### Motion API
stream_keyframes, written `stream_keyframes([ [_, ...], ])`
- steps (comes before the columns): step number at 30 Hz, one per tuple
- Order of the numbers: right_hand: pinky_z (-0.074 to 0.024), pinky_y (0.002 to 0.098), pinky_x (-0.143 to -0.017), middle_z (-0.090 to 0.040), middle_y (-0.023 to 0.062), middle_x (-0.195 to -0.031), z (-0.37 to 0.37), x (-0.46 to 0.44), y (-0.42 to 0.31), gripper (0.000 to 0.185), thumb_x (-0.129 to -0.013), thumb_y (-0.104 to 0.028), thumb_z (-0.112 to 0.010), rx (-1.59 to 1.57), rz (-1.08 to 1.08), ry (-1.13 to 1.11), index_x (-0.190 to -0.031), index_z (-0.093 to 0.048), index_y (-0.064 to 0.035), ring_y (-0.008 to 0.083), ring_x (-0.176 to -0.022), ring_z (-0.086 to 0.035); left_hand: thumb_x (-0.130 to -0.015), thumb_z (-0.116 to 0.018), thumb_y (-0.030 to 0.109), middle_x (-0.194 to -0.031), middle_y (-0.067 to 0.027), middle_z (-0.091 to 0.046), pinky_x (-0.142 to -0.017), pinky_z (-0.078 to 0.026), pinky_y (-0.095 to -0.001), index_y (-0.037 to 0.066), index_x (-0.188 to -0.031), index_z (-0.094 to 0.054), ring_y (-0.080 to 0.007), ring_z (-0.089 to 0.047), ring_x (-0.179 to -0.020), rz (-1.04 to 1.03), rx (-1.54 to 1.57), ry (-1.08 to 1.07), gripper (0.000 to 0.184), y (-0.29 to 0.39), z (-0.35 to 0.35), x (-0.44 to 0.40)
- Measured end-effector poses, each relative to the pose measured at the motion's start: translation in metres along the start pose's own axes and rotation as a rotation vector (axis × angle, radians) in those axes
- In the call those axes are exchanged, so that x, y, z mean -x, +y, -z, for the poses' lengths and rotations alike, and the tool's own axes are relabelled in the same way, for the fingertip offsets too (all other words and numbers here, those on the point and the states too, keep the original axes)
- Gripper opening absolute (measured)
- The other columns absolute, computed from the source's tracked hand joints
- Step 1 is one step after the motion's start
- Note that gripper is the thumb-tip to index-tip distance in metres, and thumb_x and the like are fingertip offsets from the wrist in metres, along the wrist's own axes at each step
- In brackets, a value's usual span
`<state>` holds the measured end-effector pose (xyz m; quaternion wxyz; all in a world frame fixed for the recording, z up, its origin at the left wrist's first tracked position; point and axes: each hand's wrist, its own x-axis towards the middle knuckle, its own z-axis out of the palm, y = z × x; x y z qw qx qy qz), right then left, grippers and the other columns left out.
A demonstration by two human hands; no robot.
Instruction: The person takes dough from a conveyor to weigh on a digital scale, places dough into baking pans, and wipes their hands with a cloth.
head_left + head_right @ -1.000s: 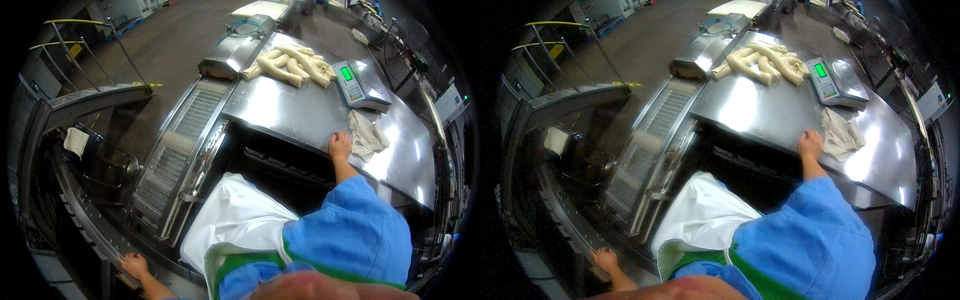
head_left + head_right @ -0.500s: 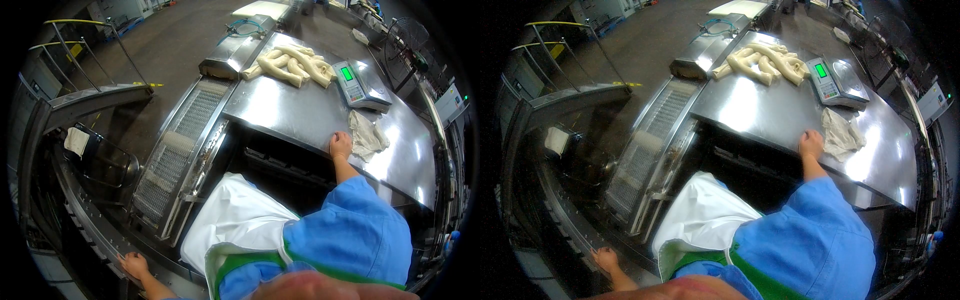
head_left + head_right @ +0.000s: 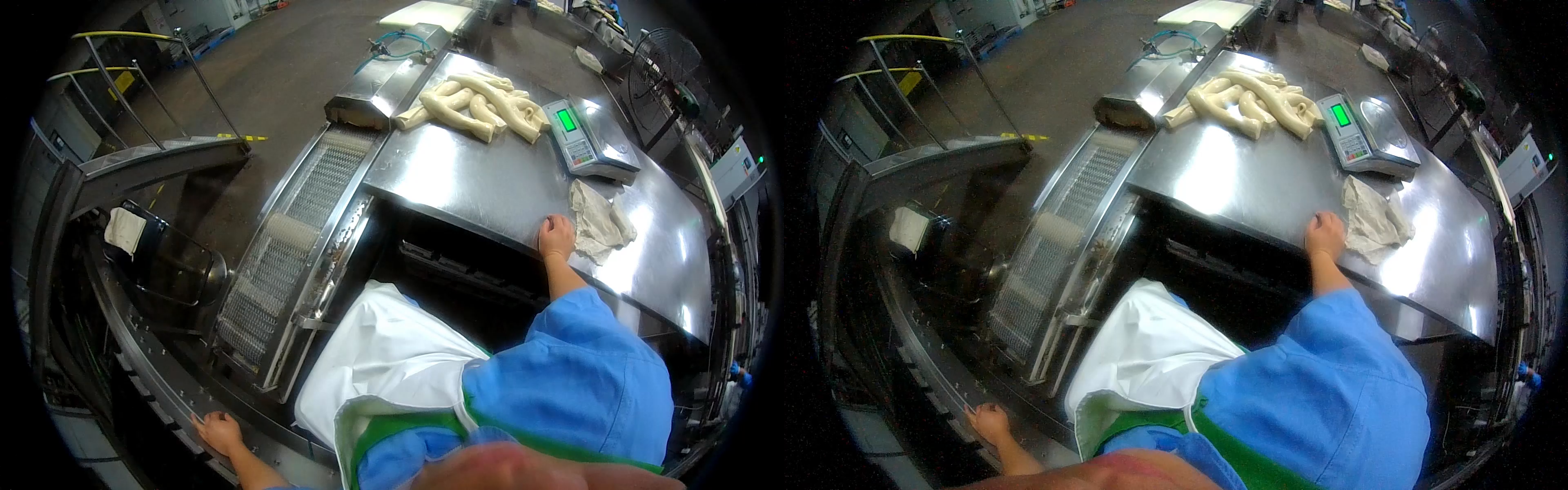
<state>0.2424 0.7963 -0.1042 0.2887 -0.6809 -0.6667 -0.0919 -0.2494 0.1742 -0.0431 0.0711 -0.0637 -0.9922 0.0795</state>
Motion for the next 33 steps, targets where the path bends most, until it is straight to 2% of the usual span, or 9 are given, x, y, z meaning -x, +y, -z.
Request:
stream_keyframes([
  [13, -0.0459, 0.0407, -0.085, -0.063, 0.0058, -0.102, -0.002, 0.001, 0.002, 0.016, -0.081, -0.022, -0.059, -0.021, 0.019, 0.036, -0.092, -0.067, -0.0139, 0.0285, -0.100, -0.057, -0.076, -0.069, 0.013, -0.113, -0.0069, -0.065, -0.109, -0.031, -0.0422, 0.007, -0.088, -0.073, -0.0303, -0.029, -0.138, -0.001, -0.005, -0.021, 0.014, 0.002, 0.003, 0.000],
  [16, -0.0447, 0.0396, -0.090, -0.063, 0.0027, -0.107, -0.003, 0.001, 0.002, 0.018, -0.081, -0.025, -0.059, 0.002, -0.024, -0.026, -0.095, -0.067, -0.0159, 0.0249, -0.106, -0.056, -0.076, -0.069, 0.013, -0.113, -0.0069, -0.065, -0.109, -0.031, -0.0424, 0.007, -0.088, -0.073, -0.0304, -0.030, -0.138, 0.005, 0.005, -0.021, 0.014, 0.001, 0.001, 0.000],
  [18, -0.0460, 0.0408, -0.085, -0.063, 0.0059, -0.101, -0.003, 0.002, 0.002, 0.016, -0.081, -0.022, -0.058, -0.020, 0.027, 0.046, -0.092, -0.067, -0.0138, 0.0288, -0.100, -0.057, -0.077, -0.069, 0.013, -0.113, -0.0069, -0.065, -0.109, -0.031, -0.0426, 0.007, -0.088, -0.073, -0.0304, -0.030, -0.138, 0.001, 0.006, 0.000, 0.013, -0.001, -0.003, -0.001],
  [33, -0.0463, 0.0412, -0.086, -0.064, 0.0059, -0.101, -0.008, 0.000, 0.006, 0.016, -0.081, -0.023, -0.059, -0.006, 0.041, 0.052, -0.091, -0.068, -0.0140, 0.0290, -0.100, -0.057, -0.077, -0.069, 0.014, -0.114, -0.0070, -0.065, -0.108, -0.030, -0.0437, 0.008, -0.090, -0.072, -0.0305, -0.029, -0.138, -0.022, -0.010, -0.006, 0.015, -0.007, -0.008, -0.003],
])
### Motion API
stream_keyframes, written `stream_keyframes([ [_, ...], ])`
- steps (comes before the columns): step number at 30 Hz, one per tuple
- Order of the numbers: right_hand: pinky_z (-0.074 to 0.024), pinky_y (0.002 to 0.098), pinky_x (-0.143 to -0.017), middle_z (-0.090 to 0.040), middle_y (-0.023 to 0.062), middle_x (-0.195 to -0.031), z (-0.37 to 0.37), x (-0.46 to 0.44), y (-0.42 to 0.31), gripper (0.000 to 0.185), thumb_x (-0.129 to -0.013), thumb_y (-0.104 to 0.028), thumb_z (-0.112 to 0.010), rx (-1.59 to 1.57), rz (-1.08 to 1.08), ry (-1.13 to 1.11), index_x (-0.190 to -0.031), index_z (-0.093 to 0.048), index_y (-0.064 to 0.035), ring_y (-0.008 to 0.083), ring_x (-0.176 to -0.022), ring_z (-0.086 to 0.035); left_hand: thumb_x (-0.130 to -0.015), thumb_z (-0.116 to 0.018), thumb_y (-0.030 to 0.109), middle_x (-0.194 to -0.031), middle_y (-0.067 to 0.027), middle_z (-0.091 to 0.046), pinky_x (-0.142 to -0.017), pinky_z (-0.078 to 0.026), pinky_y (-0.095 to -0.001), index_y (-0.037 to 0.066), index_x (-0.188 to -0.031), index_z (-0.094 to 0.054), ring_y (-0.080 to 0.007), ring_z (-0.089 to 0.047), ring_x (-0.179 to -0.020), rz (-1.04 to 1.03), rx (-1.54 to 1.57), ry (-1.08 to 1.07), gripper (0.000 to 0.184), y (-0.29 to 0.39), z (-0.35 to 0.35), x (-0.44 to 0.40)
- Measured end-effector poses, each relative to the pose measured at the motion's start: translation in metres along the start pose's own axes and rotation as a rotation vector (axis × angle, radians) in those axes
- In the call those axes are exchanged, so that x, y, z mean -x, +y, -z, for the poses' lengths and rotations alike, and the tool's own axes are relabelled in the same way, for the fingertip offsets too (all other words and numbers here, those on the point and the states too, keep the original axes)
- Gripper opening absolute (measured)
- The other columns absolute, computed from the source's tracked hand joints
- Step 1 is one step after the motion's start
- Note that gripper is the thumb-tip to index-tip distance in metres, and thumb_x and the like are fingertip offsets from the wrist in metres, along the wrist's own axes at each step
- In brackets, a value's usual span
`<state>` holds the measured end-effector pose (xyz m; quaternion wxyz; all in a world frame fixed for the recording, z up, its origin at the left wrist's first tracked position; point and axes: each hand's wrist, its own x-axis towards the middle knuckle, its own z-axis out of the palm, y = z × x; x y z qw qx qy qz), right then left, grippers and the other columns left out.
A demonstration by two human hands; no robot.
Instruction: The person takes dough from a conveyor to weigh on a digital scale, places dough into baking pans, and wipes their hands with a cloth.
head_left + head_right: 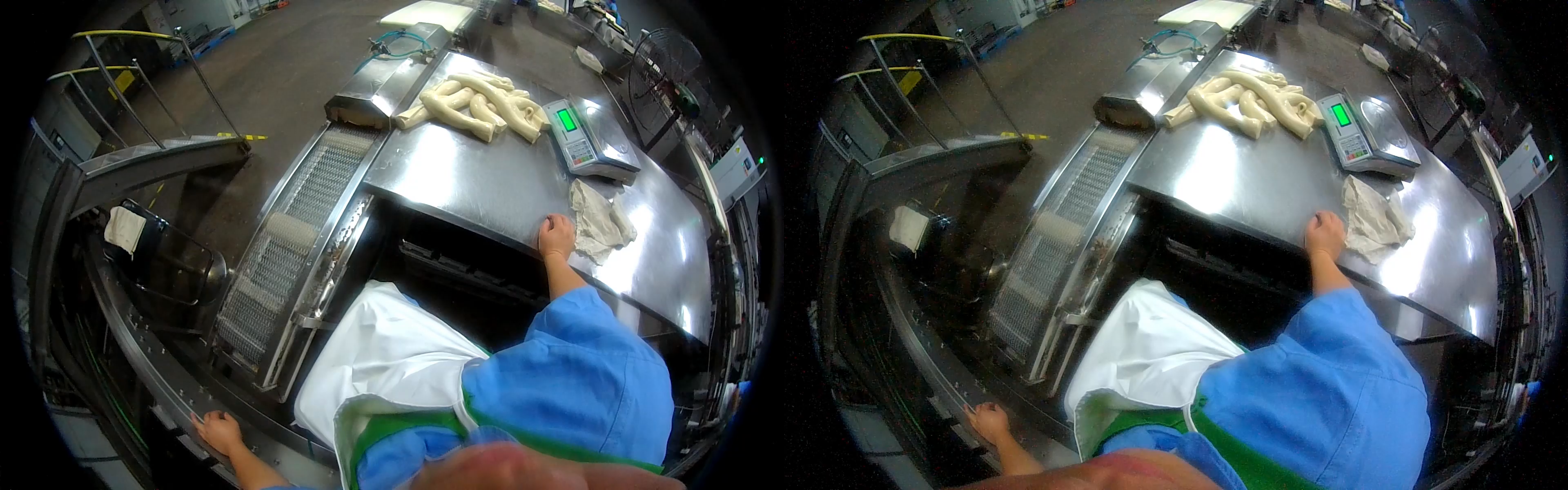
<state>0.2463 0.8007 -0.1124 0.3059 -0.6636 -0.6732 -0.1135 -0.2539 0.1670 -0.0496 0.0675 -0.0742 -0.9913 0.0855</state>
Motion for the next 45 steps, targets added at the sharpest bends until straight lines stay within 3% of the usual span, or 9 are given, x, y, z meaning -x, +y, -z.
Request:
stream_keyframes([
  [10, -0.0428, 0.0404, -0.091, -0.063, 0.0030, -0.109, 0.002, 0.000, -0.002, 0.018, -0.081, -0.025, -0.059, 0.002, -0.076, -0.086, -0.094, -0.068, -0.0164, 0.0248, -0.108, -0.055, -0.076, -0.068, 0.014, -0.112, -0.0070, -0.065, -0.109, -0.030, -0.0443, 0.007, -0.090, -0.072, -0.0306, -0.029, -0.138, 0.010, 0.008, 0.004, 0.016, 0.002, 0.003, 0.001],
  [18, -0.0462, 0.0410, -0.085, -0.063, 0.0052, -0.100, 0.000, 0.001, 0.000, 0.016, -0.081, -0.023, -0.059, 0.002, -0.008, 0.002, -0.092, -0.067, -0.0143, 0.0284, -0.099, -0.057, -0.076, -0.068, 0.014, -0.111, -0.0086, -0.065, -0.109, -0.031, -0.0441, 0.006, -0.089, -0.072, -0.0320, -0.031, -0.137, -0.005, -0.001, 0.032, 0.016, 0.000, -0.002, 0.000],
  [39, -0.0437, 0.0403, -0.089, -0.063, 0.0029, -0.107, 0.002, 0.000, -0.002, 0.018, -0.081, -0.026, -0.058, 0.016, -0.062, -0.072, -0.093, -0.068, -0.0162, 0.0250, -0.106, -0.056, -0.075, -0.068, 0.016, -0.110, -0.0082, -0.065, -0.105, -0.033, -0.0450, 0.006, -0.087, -0.072, -0.0325, -0.032, -0.136, -0.032, 0.013, 0.027, 0.016, 0.000, 0.003, 0.001],
  [45, -0.0457, 0.0418, -0.085, -0.063, 0.0052, -0.101, 0.004, 0.001, -0.004, 0.016, -0.082, -0.024, -0.059, 0.006, -0.020, -0.017, -0.092, -0.067, -0.0148, 0.0282, -0.100, -0.057, -0.074, -0.069, 0.015, -0.110, -0.0082, -0.065, -0.105, -0.033, -0.0455, 0.006, -0.087, -0.072, -0.0326, -0.032, -0.136, -0.038, 0.011, 0.059, 0.016, -0.004, -0.006, 0.000],
])
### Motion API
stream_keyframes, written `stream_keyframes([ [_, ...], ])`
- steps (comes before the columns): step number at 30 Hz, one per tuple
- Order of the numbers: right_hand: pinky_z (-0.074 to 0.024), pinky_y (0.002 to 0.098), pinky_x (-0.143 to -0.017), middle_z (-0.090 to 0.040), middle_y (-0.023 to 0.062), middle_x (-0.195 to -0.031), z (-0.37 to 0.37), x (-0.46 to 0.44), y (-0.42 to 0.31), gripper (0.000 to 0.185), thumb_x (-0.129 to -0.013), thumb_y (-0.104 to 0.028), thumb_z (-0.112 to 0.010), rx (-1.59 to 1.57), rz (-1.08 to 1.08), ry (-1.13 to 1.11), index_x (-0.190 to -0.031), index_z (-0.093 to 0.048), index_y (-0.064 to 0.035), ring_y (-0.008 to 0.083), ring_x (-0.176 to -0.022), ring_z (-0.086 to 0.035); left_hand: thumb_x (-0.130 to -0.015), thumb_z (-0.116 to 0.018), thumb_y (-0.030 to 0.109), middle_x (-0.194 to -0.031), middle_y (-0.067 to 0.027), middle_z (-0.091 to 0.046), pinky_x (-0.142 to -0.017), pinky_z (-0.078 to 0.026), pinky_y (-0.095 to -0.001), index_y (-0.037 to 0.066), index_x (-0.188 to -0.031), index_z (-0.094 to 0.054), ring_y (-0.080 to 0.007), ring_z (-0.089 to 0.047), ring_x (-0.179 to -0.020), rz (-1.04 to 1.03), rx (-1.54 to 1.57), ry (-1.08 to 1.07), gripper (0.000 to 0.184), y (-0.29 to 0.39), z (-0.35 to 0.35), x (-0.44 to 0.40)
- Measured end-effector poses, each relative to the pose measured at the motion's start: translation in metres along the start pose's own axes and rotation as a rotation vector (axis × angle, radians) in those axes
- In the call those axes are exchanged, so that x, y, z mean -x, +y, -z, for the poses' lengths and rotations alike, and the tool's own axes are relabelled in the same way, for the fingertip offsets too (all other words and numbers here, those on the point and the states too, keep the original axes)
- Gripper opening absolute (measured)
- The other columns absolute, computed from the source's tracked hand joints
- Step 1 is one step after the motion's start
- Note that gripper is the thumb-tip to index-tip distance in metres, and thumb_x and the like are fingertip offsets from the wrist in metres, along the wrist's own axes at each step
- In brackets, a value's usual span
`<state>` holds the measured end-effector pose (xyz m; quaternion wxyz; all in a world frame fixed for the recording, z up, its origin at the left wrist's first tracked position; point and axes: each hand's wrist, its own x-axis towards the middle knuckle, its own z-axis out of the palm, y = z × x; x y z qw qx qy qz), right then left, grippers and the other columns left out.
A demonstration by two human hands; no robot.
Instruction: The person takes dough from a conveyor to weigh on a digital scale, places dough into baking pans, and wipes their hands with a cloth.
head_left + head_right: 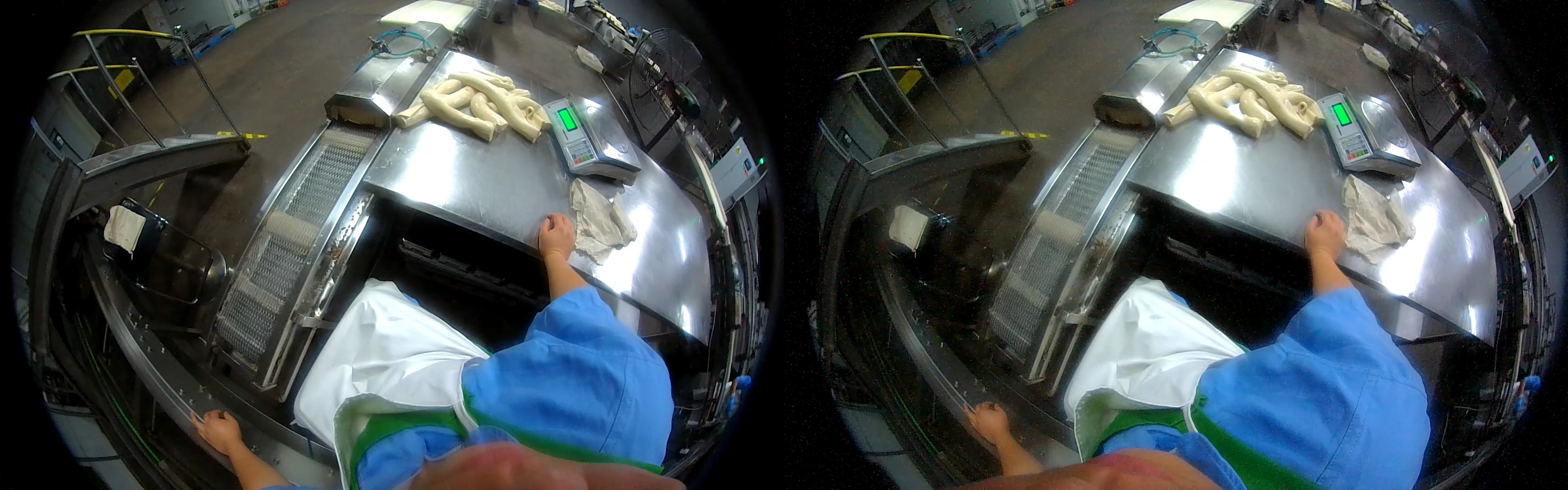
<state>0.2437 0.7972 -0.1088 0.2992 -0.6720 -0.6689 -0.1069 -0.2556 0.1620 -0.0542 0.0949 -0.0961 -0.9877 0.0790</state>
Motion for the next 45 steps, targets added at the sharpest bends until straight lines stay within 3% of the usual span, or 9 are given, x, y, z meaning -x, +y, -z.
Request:
stream_keyframes([
  [14, -0.0448, 0.0417, -0.088, -0.063, 0.0084, -0.099, -0.007, -0.001, 0.000, 0.016, -0.081, -0.022, -0.058, -0.036, 0.005, -0.033, -0.090, -0.067, -0.0123, 0.0298, -0.100, -0.057, -0.076, -0.067, 0.014, -0.108, -0.0090, -0.066, -0.110, -0.031, -0.0420, 0.005, -0.088, -0.072, -0.0322, -0.036, -0.134, 0.055, -0.010, -0.071, 0.016, 0.011, 0.025, 0.006],
  [17, -0.0446, 0.0413, -0.088, -0.064, 0.0087, -0.096, 0.001, -0.002, 0.001, 0.015, -0.080, -0.021, -0.057, -0.001, 0.005, -0.038, -0.087, -0.066, -0.0115, 0.0295, -0.098, -0.057, -0.075, -0.069, 0.016, -0.100, -0.0134, -0.068, -0.113, -0.030, -0.0404, 0.002, -0.088, -0.073, -0.0351, -0.040, -0.130, -0.056, -0.053, -0.016, 0.019, -0.011, -0.017, -0.007],
  [18, -0.0450, 0.0413, -0.088, -0.064, 0.0074, -0.097, 0.003, -0.001, -0.002, 0.015, -0.080, -0.022, -0.058, -0.005, -0.016, -0.016, -0.088, -0.066, -0.0120, 0.0287, -0.099, -0.057, -0.080, -0.061, 0.021, -0.090, -0.0067, -0.071, -0.113, -0.026, -0.0459, 0.009, -0.089, -0.073, -0.0251, -0.063, -0.092, -0.201, -0.207, -0.019, 0.019, -0.021, -0.024, -0.013],
  [19, -0.0454, 0.0413, -0.087, -0.064, 0.0061, -0.097, 0.004, 0.000, -0.004, 0.015, -0.080, -0.022, -0.059, -0.018, -0.028, 0.000, -0.088, -0.066, -0.0125, 0.0280, -0.099, -0.057, -0.083, -0.059, 0.022, -0.088, -0.0046, -0.071, -0.114, -0.022, -0.0454, 0.011, -0.088, -0.074, -0.0244, -0.064, -0.091, -0.344, -0.337, -0.084, 0.019, -0.025, -0.023, -0.015],
  [22, -0.0460, 0.0413, -0.086, -0.064, 0.0036, -0.099, -0.001, 0.002, 0.000, 0.015, -0.080, -0.023, -0.059, -0.050, -0.007, 0.044, -0.089, -0.067, -0.0133, 0.0266, -0.101, -0.057, -0.083, -0.060, 0.023, -0.087, -0.0046, -0.071, -0.115, -0.021, -0.0449, 0.013, -0.085, -0.074, -0.0220, -0.063, -0.094, -0.124, -0.348, -0.197, 0.017, -0.010, -0.022, -0.019],
  [26, -0.0455, 0.0409, -0.086, -0.064, 0.0034, -0.101, 0.000, 0.001, 0.001, 0.015, -0.081, -0.023, -0.060, -0.037, -0.019, 0.019, -0.089, -0.067, -0.0136, 0.0262, -0.101, -0.057, -0.079, -0.063, 0.022, -0.087, -0.0054, -0.072, -0.116, -0.020, -0.0445, 0.012, -0.083, -0.074, -0.0218, -0.062, -0.096, -0.087, -0.254, -0.008, 0.015, -0.014, -0.034, -0.019],
  [32, -0.0441, 0.0405, -0.087, -0.064, 0.0038, -0.101, 0.001, 0.001, 0.000, 0.014, -0.080, -0.022, -0.061, -0.042, 0.000, 0.032, -0.090, -0.067, -0.0139, 0.0261, -0.101, -0.057, -0.078, -0.065, 0.022, -0.091, -0.0060, -0.072, -0.116, -0.018, -0.0453, 0.012, -0.087, -0.074, -0.0220, -0.061, -0.100, 0.005, -0.278, -0.001, 0.017, 0.012, -0.001, -0.001],
  [38, -0.0445, 0.0406, -0.086, -0.064, 0.0032, -0.101, -0.003, 0.002, 0.001, 0.014, -0.079, -0.022, -0.061, -0.036, 0.013, 0.061, -0.090, -0.067, -0.0141, 0.0259, -0.101, -0.057, -0.085, -0.059, 0.024, -0.102, -0.0028, -0.070, -0.117, -0.012, -0.0451, 0.012, -0.093, -0.073, -0.0179, -0.058, -0.110, -0.134, -0.352, -0.210, 0.020, -0.016, -0.032, -0.020],
  [45, -0.0435, 0.0396, -0.090, -0.064, 0.0025, -0.105, 0.003, 0.001, -0.004, 0.016, -0.080, -0.022, -0.060, -0.034, -0.039, -0.020, -0.092, -0.067, -0.0141, 0.0246, -0.104, -0.056, -0.088, -0.054, 0.024, -0.106, -0.0014, -0.070, -0.118, -0.011, -0.0451, 0.013, -0.096, -0.073, -0.0158, -0.058, -0.111, -0.027, -0.334, -0.226, 0.023, -0.003, -0.020, -0.013],
])
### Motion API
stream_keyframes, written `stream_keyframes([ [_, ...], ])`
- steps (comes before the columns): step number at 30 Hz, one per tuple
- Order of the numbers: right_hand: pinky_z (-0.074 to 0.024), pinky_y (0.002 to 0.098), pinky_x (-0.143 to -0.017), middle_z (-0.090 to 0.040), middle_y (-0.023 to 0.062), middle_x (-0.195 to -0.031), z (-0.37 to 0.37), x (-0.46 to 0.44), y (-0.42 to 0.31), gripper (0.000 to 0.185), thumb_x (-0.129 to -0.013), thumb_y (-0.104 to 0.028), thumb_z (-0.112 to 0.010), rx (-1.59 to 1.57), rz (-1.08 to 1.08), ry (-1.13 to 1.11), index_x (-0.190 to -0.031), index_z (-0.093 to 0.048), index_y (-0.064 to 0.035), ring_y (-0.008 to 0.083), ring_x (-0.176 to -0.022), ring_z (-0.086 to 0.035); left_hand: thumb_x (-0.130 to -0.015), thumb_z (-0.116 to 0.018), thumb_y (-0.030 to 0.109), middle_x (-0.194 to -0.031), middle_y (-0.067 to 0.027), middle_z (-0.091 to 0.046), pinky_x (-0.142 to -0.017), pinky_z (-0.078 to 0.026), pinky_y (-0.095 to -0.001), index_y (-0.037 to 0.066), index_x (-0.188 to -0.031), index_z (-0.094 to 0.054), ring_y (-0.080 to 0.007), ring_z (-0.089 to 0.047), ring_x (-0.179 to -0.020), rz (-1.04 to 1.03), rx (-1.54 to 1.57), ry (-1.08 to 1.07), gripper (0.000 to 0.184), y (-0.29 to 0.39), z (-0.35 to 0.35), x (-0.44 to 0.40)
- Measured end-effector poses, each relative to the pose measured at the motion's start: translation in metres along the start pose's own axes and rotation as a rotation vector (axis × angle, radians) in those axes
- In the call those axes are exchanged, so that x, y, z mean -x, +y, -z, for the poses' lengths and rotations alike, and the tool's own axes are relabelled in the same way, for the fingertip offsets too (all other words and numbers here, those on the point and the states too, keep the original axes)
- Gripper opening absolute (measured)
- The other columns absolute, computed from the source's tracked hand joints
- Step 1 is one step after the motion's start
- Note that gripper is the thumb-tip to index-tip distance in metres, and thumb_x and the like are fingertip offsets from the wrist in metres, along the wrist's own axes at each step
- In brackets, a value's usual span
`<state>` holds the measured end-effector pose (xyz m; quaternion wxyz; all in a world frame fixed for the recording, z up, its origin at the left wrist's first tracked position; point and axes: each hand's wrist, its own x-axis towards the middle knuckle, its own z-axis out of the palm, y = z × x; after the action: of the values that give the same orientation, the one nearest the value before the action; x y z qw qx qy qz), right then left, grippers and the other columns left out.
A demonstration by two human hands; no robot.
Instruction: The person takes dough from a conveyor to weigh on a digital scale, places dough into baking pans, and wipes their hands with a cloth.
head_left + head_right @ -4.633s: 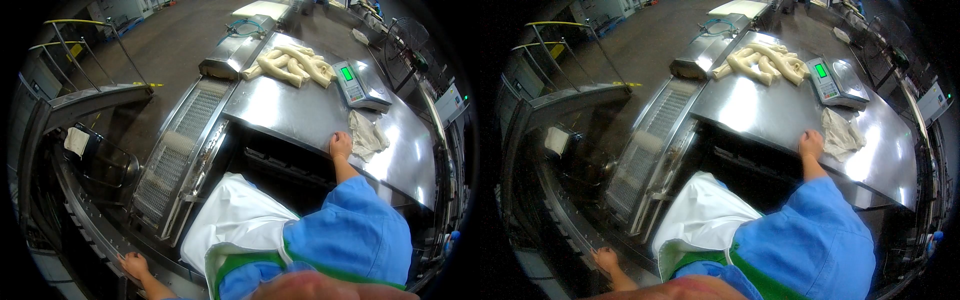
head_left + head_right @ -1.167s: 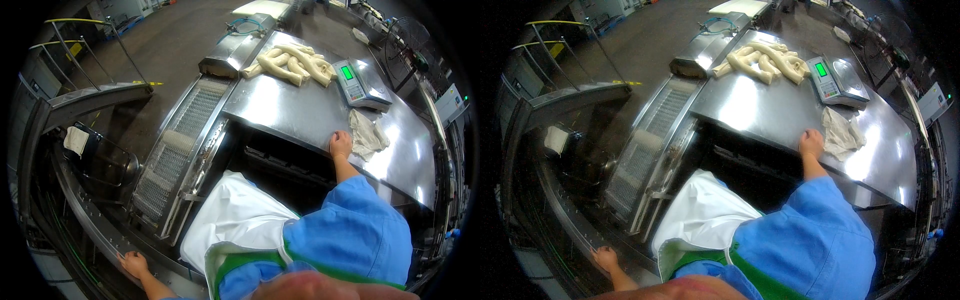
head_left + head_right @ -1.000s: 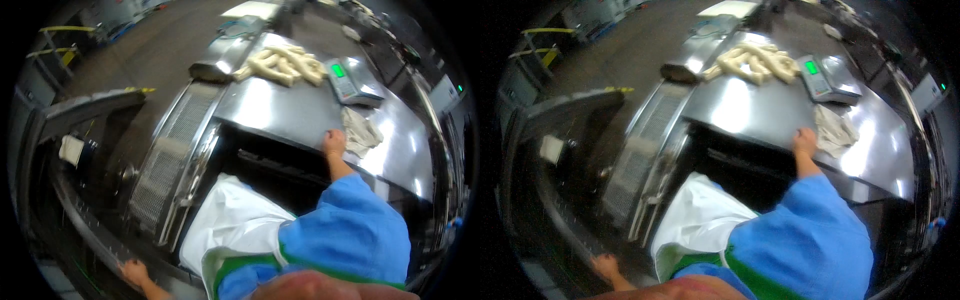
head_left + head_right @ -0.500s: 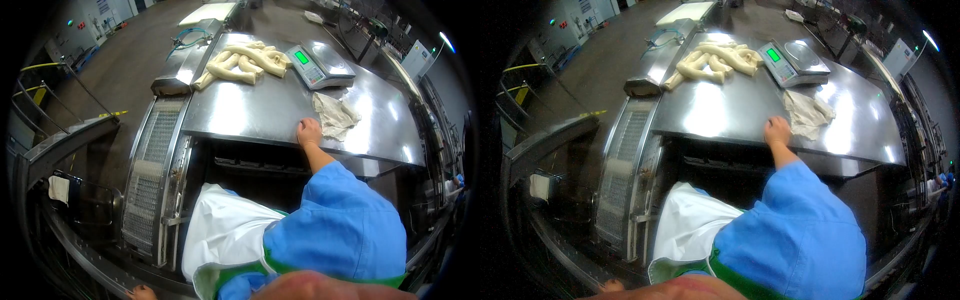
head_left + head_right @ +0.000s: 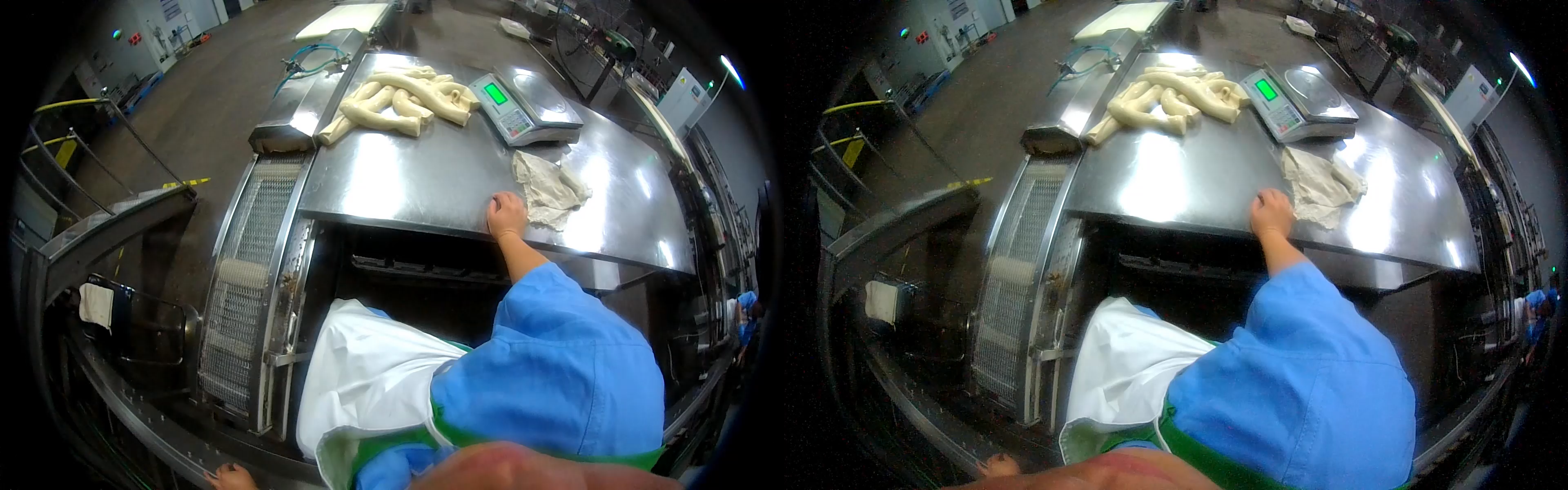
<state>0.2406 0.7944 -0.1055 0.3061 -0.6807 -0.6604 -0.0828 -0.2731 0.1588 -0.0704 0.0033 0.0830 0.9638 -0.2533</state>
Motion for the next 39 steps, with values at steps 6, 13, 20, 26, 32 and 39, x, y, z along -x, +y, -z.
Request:
stream_keyframes([
  [6, -0.0435, 0.0407, -0.087, -0.064, 0.0017, -0.101, -0.004, 0.000, 0.003, 0.013, -0.080, -0.021, -0.061, 0.005, 0.032, 0.059, -0.089, -0.067, -0.0146, 0.0252, -0.101, -0.056, -0.084, -0.061, 0.022, -0.100, -0.0046, -0.071, -0.118, -0.012, -0.0420, 0.011, -0.089, -0.074, -0.0181, -0.060, -0.107, 0.023, 0.113, 0.047, 0.018, 0.005, 0.025, 0.013],
  [13, -0.0414, 0.0394, -0.094, -0.063, 0.0035, -0.110, 0.004, -0.001, -0.003, 0.019, -0.082, -0.024, -0.058, 0.015, -0.026, -0.058, -0.096, -0.068, -0.0135, 0.0240, -0.109, -0.054, -0.080, -0.063, 0.018, -0.093, -0.0095, -0.071, -0.117, -0.017, -0.0422, 0.007, -0.087, -0.074, -0.0232, -0.061, -0.103, -0.006, 0.147, 0.119, 0.017, 0.003, 0.025, 0.016],
  [20, -0.0409, 0.0395, -0.094, -0.062, 0.0033, -0.111, 0.002, -0.001, 0.000, 0.020, -0.083, -0.025, -0.058, 0.003, -0.026, -0.066, -0.096, -0.068, -0.0136, 0.0239, -0.109, -0.054, -0.077, -0.065, 0.018, -0.094, -0.0109, -0.070, -0.116, -0.021, -0.0432, 0.007, -0.087, -0.074, -0.0268, -0.061, -0.104, -0.032, 0.182, 0.163, 0.018, 0.004, 0.036, 0.024],
  [26, -0.0419, 0.0389, -0.092, -0.063, 0.0033, -0.110, 0.000, -0.001, 0.002, 0.020, -0.082, -0.024, -0.058, 0.013, -0.014, -0.055, -0.096, -0.068, -0.0146, 0.0242, -0.107, -0.054, -0.076, -0.066, 0.019, -0.092, -0.0099, -0.070, -0.116, -0.023, -0.0429, 0.009, -0.088, -0.074, -0.0263, -0.057, -0.110, 0.025, 0.124, 0.133, 0.017, 0.008, 0.037, 0.022],
  [32, -0.0426, 0.0387, -0.091, -0.063, 0.0037, -0.107, 0.002, -0.001, 0.000, 0.019, -0.081, -0.023, -0.059, 0.012, -0.009, -0.023, -0.094, -0.068, -0.0145, 0.0244, -0.106, -0.055, -0.077, -0.067, 0.018, -0.097, -0.0097, -0.070, -0.116, -0.024, -0.0417, 0.009, -0.090, -0.073, -0.0274, -0.056, -0.112, 0.026, 0.133, 0.112, 0.018, 0.007, 0.039, 0.024],
  [39, -0.0425, 0.0396, -0.091, -0.063, 0.0042, -0.108, 0.003, 0.000, -0.001, 0.017, -0.081, -0.022, -0.060, -0.004, -0.001, -0.012, -0.094, -0.067, -0.0139, 0.0246, -0.106, -0.055, -0.076, -0.069, 0.015, -0.101, -0.0087, -0.070, -0.111, -0.032, -0.0439, 0.008, -0.089, -0.074, -0.0316, -0.048, -0.122, 0.039, 0.213, 0.159, 0.016, 0.010, 0.047, 0.030],
])
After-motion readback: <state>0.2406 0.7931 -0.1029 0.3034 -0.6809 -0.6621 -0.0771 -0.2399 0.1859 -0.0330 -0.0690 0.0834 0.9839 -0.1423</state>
